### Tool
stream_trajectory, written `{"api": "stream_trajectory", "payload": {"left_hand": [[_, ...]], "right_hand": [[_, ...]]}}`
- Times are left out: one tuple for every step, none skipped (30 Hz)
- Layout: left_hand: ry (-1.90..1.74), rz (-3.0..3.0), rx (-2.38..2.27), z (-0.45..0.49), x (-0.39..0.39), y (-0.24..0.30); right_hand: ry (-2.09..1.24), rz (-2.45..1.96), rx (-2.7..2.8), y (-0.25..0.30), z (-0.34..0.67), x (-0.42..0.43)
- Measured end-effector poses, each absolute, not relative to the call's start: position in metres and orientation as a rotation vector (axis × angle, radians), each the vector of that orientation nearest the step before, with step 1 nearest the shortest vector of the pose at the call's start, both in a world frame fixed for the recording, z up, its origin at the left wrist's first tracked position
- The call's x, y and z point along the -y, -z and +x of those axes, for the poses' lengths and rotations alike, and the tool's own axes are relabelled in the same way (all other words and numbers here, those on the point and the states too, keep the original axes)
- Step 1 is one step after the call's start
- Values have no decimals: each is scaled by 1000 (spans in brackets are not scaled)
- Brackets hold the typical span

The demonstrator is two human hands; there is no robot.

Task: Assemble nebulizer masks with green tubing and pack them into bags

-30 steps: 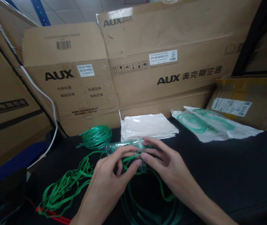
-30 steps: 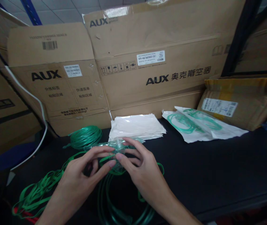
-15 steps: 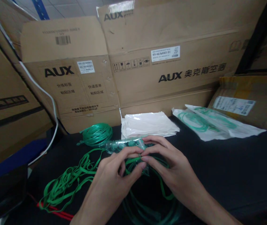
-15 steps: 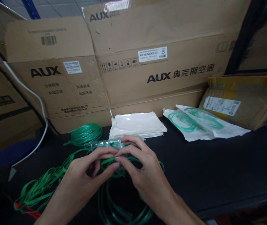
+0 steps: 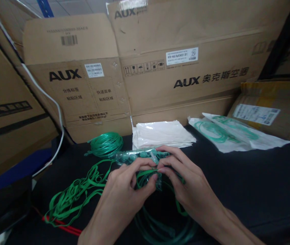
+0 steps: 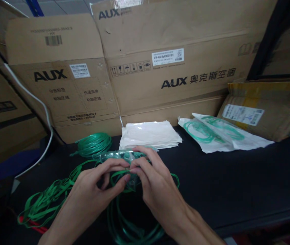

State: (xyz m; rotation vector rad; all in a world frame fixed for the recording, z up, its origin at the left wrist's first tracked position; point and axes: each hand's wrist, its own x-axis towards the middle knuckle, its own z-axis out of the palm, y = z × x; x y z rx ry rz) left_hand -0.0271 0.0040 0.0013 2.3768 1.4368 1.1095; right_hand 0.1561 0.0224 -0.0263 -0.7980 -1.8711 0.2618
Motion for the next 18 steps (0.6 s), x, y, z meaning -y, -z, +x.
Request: {"api": "stream_trajectory", "payload": {"left_hand": [[-1099, 2371, -1453, -28, -4, -2], [-1087, 2361, -1473, -28, -4, -2], [-1076, 2350, -1494, -29, -5, -2], [-1063, 2339, -1514, -30, -5, -3], [-1050, 2331, -1530, -31, -5, -3], [-1042, 2326, -1541, -32, -6, -4], [-1037, 2325, -1548, -33, -6, -4], [-1040, 2325, -1552, -34, -6, -4], [-1043, 2326, -1554, -35, -5, -4], [-1049, 2326, -1555, -35, -5, -3], [-1060, 2323, -1556, -36, -5, -3], [-1067, 2319, -1559, -37, -6, -3], [-1072, 2315, -1561, -38, -6, -3], [-1080, 2309, -1565, -39, -6, -3], [-1082, 2302, -1571, -40, -7, -4], [-1083, 2293, -1576, -41, -7, -4], [-1081, 2284, -1580, -41, -7, -5], [-1081, 2277, -1583, -42, -7, -5]], "right_hand": [[-246, -804, 1876, 25, 157, -23], [-228, -809, 1876, 24, 158, -24], [-213, -814, 1876, 23, 159, -24], [-201, -819, 1877, 22, 160, -25], [-189, -823, 1876, 20, 162, -26], [-180, -829, 1875, 19, 163, -26], [-172, -834, 1872, 18, 165, -27], [-165, -839, 1873, 17, 166, -28], [-158, -843, 1872, 16, 168, -28], [-150, -847, 1871, 16, 169, -29], [-143, -850, 1872, 15, 170, -29], [-139, -854, 1877, 14, 172, -30], [-134, -859, 1879, 14, 173, -30], [-128, -864, 1880, 13, 174, -31], [-120, -868, 1876, 12, 176, -32], [-112, -873, 1872, 12, 177, -32], [-102, -880, 1866, 11, 178, -32], [-93, -886, 1862, 11, 179, -33]]}}
